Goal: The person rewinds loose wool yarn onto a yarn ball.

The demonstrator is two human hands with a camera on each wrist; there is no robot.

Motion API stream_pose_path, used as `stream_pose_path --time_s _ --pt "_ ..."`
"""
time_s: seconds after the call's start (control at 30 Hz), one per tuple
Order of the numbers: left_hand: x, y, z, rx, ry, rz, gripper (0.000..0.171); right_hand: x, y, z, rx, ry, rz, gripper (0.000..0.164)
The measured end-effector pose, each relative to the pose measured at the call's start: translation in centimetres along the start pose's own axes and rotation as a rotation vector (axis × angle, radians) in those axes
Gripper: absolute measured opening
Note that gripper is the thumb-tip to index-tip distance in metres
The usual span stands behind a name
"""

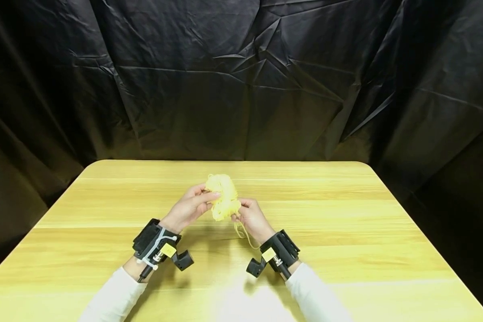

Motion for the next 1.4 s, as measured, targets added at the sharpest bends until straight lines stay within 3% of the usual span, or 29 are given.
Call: stream_pose_path --time_s 0.13,0.27,0.43,0.6,0.77,0.9,1.0,1.23,1.4 --pt "0.1 0.6 0.3 0.052 -0.062 0.123 0.038 -0.5 -0.5 -0.2 -0.103 0.006 -0.009 0.024" --pt "0.1 1.1 0.5 0.048 -0.096 0.188 0.037 -0.9 -0.9 -0.5 -0.213 0.037 -0.025 0.018" --pt "0.2 1.4 0.7 0.070 -0.128 0.216 0.036 -1.4 -0.8 -1.6 -0.330 0.081 -0.050 0.026" --pt "0.3 1.8 0.7 0.132 -0.161 0.250 0.031 -1.7 -0.2 -2.9 -0.419 0.056 -0.073 0.027" --pt "0.5 2.2 0.4 0.229 -0.137 0.261 0.039 -1.7 0.5 -4.5 -0.483 0.049 -0.066 0.025" --pt "0.5 2.2 0.1 0.313 -0.084 0.227 0.051 -1.8 0.7 -5.7 -0.532 0.089 -0.069 0.024" --pt "0.4 1.9 -0.1 0.388 -0.040 0.166 0.053 -1.6 0.6 -6.3 -0.540 0.132 -0.069 0.021" --pt "0.0 1.1 -0.7 0.518 0.024 -0.012 0.044 -0.9 1.3 -6.8 -0.430 0.176 0.011 0.021" --pt "-0.1 0.5 -0.8 0.525 0.042 -0.122 0.039 -0.5 1.8 -6.9 -0.383 0.186 0.055 0.022"
Point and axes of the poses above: each hand's wrist, its own x-axis towards the middle knuckle, its own y-axis out of the back of the hand, z = x × y, the point moved 4 cm from there along x, towards the middle knuckle, and after that the axes turned 13 degrees about -x, right-handed, at the moved point
